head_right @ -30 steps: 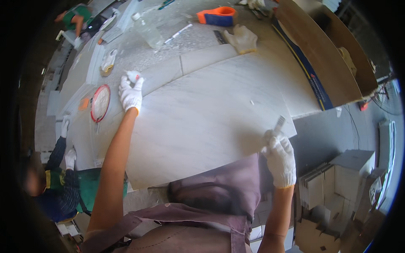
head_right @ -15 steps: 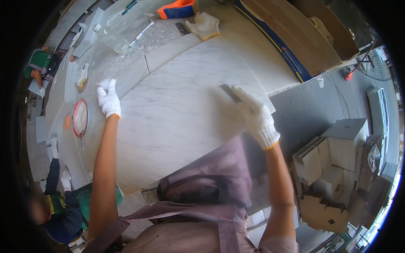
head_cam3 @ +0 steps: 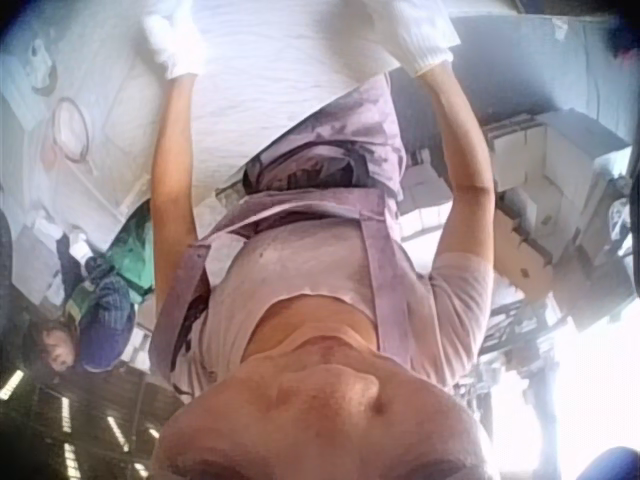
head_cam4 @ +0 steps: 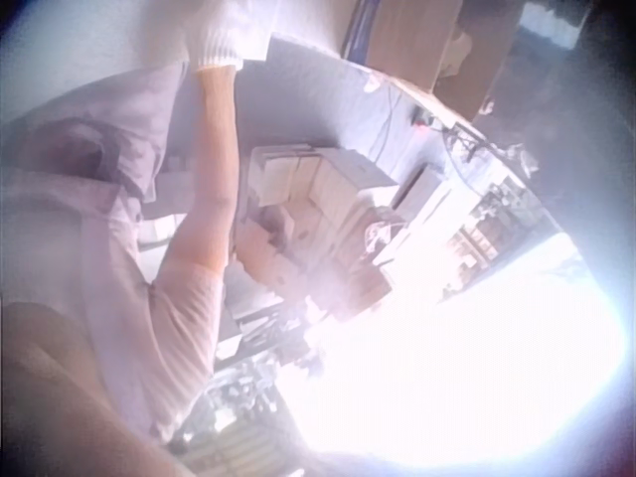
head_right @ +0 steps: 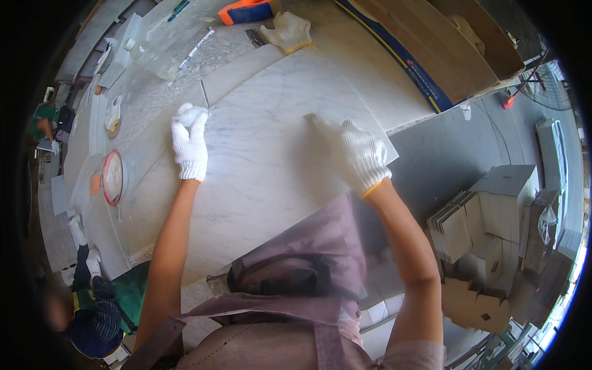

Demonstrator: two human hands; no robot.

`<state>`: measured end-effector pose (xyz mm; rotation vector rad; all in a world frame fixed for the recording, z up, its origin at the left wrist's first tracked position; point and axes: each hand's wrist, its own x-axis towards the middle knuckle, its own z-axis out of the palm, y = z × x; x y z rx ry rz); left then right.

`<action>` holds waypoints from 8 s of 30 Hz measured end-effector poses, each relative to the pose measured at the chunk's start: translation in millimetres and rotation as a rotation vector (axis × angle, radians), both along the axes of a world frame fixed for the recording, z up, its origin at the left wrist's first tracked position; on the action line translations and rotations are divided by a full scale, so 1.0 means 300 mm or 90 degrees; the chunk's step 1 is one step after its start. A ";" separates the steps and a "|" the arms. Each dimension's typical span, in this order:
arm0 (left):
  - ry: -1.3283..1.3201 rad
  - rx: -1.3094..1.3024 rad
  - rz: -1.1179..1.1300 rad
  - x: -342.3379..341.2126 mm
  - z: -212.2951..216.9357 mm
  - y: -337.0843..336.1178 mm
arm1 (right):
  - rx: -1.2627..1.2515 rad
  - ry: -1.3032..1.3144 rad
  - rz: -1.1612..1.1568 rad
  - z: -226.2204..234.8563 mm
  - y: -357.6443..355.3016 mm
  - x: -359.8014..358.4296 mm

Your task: The person applies a white paste into a crack on a marble tile using a small metal spatula, then smooths and wipes the surface with gloved hands. The person repeats the application and smoothing on the same tile multiple times.

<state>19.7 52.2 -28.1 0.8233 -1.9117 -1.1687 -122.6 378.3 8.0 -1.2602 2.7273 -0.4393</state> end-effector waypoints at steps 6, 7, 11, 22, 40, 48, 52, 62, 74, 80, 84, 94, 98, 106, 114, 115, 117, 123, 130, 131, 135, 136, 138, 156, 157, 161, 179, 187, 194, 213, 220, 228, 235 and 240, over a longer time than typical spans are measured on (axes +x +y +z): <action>0.005 -0.010 -0.028 -0.019 -0.001 0.053 | -0.021 0.017 -0.035 0.029 -0.046 0.006; -0.024 -0.009 -0.033 -0.022 0.000 0.070 | -0.037 0.015 -0.027 0.023 -0.047 0.001; 0.005 0.041 -0.107 -0.027 -0.003 0.143 | -0.046 -0.010 -0.023 -0.025 -0.032 -0.032; -0.083 -0.387 -0.172 -0.067 -0.031 0.149 | -0.607 -0.219 -0.271 -0.179 0.045 0.021; -0.170 -0.838 -0.249 -0.256 -0.014 0.194 | -0.532 0.001 -0.288 -0.180 0.016 0.069; -0.122 -0.867 -0.250 -0.254 -0.008 0.202 | -0.506 -0.020 -0.309 -0.177 0.015 0.069; -0.106 -0.885 -0.268 -0.256 -0.002 0.200 | -0.503 0.020 -0.296 -0.178 0.014 0.069; -0.065 -0.937 -0.294 -0.274 0.042 0.209 | -0.497 0.047 -0.295 -0.185 0.013 0.065; -0.044 -1.037 -0.336 -0.296 0.110 0.222 | -0.465 0.039 -0.307 -0.175 0.014 0.066; -0.011 -1.080 -0.366 -0.320 0.151 0.230 | -0.473 0.039 -0.301 -0.176 0.016 0.067; 0.016 -1.105 -0.399 -0.339 0.184 0.240 | -0.479 0.047 -0.295 -0.183 0.017 0.064; 0.005 -1.118 -0.420 -0.363 0.216 0.273 | -0.486 0.095 -0.293 -0.199 0.017 0.061; 0.032 -1.123 -0.406 -0.371 0.209 0.275 | -0.477 0.077 -0.296 -0.198 0.019 0.062; 0.025 -1.129 -0.416 -0.377 0.203 0.271 | -0.484 0.055 -0.292 -0.187 0.022 0.065; 0.021 -1.101 -0.412 -0.383 0.199 0.276 | -0.476 0.049 -0.297 -0.187 0.022 0.067; 0.033 -1.094 -0.410 -0.384 0.199 0.277 | -0.477 0.053 -0.297 -0.187 0.022 0.067; 0.026 -1.108 -0.414 -0.386 0.198 0.278 | -0.470 0.052 -0.299 -0.187 0.021 0.067; 0.041 -1.112 -0.421 -0.384 0.202 0.284 | -0.472 0.054 -0.302 -0.182 0.019 0.065; 0.033 -1.112 -0.432 -0.386 0.202 0.287 | -0.479 0.057 -0.302 -0.183 0.018 0.064; 0.035 -1.109 -0.428 -0.387 0.202 0.287 | -0.484 0.063 -0.299 -0.184 0.018 0.064; 0.041 -1.098 -0.430 -0.387 0.205 0.285 | -0.494 0.063 -0.294 -0.186 0.017 0.062; 0.053 -1.096 -0.434 -0.386 0.206 0.285 | -0.492 0.060 -0.295 -0.186 0.017 0.062; 0.040 -1.100 -0.429 -0.385 0.208 0.286 | -0.483 0.059 -0.300 -0.184 0.017 0.062; -0.176 -0.851 -0.245 -0.249 0.065 0.204 | -0.553 0.111 -0.290 -0.203 0.019 0.061; -0.182 -0.765 -0.230 -0.229 0.046 0.198 | -0.564 0.088 -0.277 -0.205 0.021 0.062; -0.220 -0.415 -0.198 -0.156 0.042 0.074 | -0.625 -0.032 -0.290 -0.223 0.024 0.066; -0.293 -0.095 0.139 0.051 0.000 -0.341 | -0.642 -0.095 -0.337 -0.256 0.021 0.073; -0.216 -0.289 0.180 0.126 -0.026 -0.311 | -0.651 0.012 -0.296 -0.255 0.011 0.061; -0.242 -0.542 -0.003 0.191 -0.021 -0.063 | -0.732 -0.142 -0.319 -0.220 0.002 0.064; -0.190 -0.564 -0.392 -0.088 0.022 0.218 | -0.677 -0.072 -0.342 -0.222 0.051 -0.050; -0.179 -0.574 -0.430 -0.157 0.005 0.250 | -0.615 -0.076 -0.368 -0.218 0.051 -0.048; -0.181 -0.566 -0.514 -0.272 0.003 0.334 | -0.627 -0.099 -0.371 -0.218 0.051 -0.046; -0.225 -0.536 -0.495 -0.362 0.005 0.360 | -0.639 -0.018 -0.382 -0.227 0.044 -0.053; -0.182 -0.445 -0.512 -0.385 0.001 0.321 | -0.621 -0.033 -0.400 -0.212 0.040 -0.047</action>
